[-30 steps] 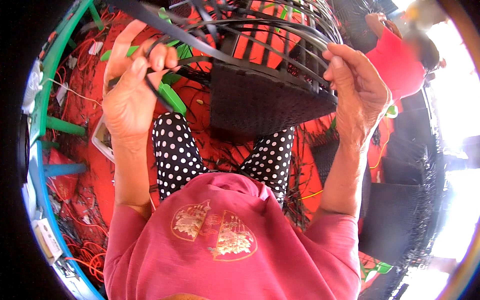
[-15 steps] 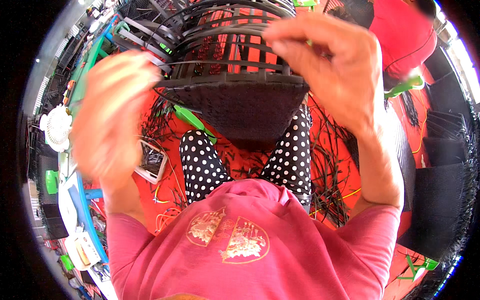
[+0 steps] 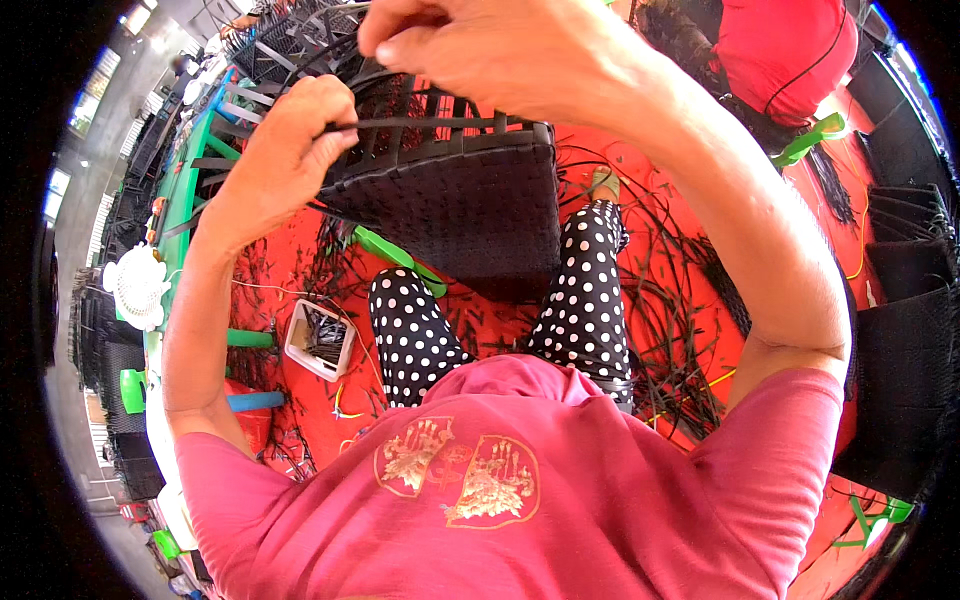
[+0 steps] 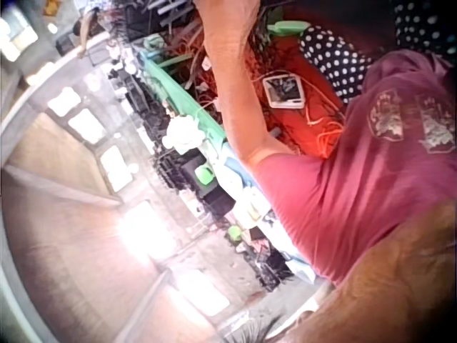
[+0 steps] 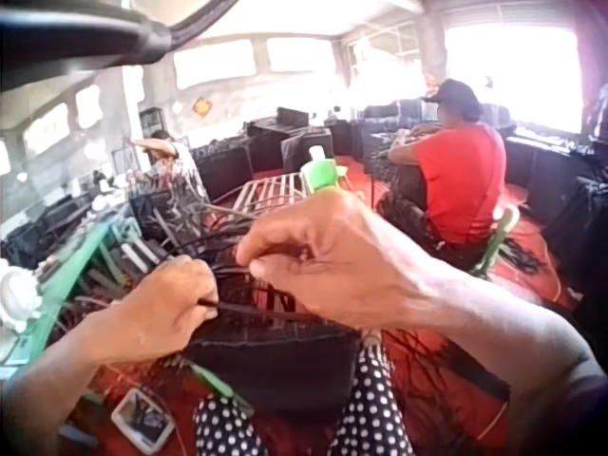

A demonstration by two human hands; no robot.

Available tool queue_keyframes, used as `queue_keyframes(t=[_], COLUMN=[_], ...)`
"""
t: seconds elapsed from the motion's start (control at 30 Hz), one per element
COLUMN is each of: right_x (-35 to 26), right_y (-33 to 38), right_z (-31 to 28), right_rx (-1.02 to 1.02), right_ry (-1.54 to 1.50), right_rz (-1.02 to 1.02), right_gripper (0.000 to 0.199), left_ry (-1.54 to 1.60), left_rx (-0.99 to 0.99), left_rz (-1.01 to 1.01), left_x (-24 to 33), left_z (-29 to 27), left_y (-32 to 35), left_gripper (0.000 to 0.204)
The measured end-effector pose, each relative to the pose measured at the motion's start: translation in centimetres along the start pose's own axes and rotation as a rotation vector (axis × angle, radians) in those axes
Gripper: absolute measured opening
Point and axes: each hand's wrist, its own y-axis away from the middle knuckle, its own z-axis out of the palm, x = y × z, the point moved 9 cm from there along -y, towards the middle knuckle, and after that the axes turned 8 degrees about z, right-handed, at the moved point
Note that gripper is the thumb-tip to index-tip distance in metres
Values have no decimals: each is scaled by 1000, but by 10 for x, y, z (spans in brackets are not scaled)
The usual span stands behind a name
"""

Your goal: The person weaves a black plastic basket by hand, interlacing black plastic strips through a vertical frame. They repeatedly pull strips through the weave, tighten the structure, and adjust the basket's orientation to continue the pattern.

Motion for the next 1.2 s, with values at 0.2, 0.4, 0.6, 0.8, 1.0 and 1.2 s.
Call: queue_keyframes(t=[0.2,0.4,0.6,0.8,1.0,1.2], right_x=[3,12,22,51,89,-21], right_y=[-17,-21,-6,7,24,7], right_z=[27,26,-17,-52,-56,-81], right_rx=[-98,-275,-218,-179,-253,640], right_ry=[-170,-420,-340,-702,-583,97], right_rz=[-32,356,369,228,367,363], right_gripper=[23,27,32,11,28,18], left_ry=[372,576,727,728,1090,667], left_rx=[33,75,164,-62,-158,-304], left_rz=[-127,-389,-497,-310,-387,-304], left_x=[14,-13,-23,-19,-13,14], left_z=[-42,-60,-53,-42,-52,-16], left_y=[-25,-1,8,4,5,-49], left_gripper=[11,29,22,35,18,31])
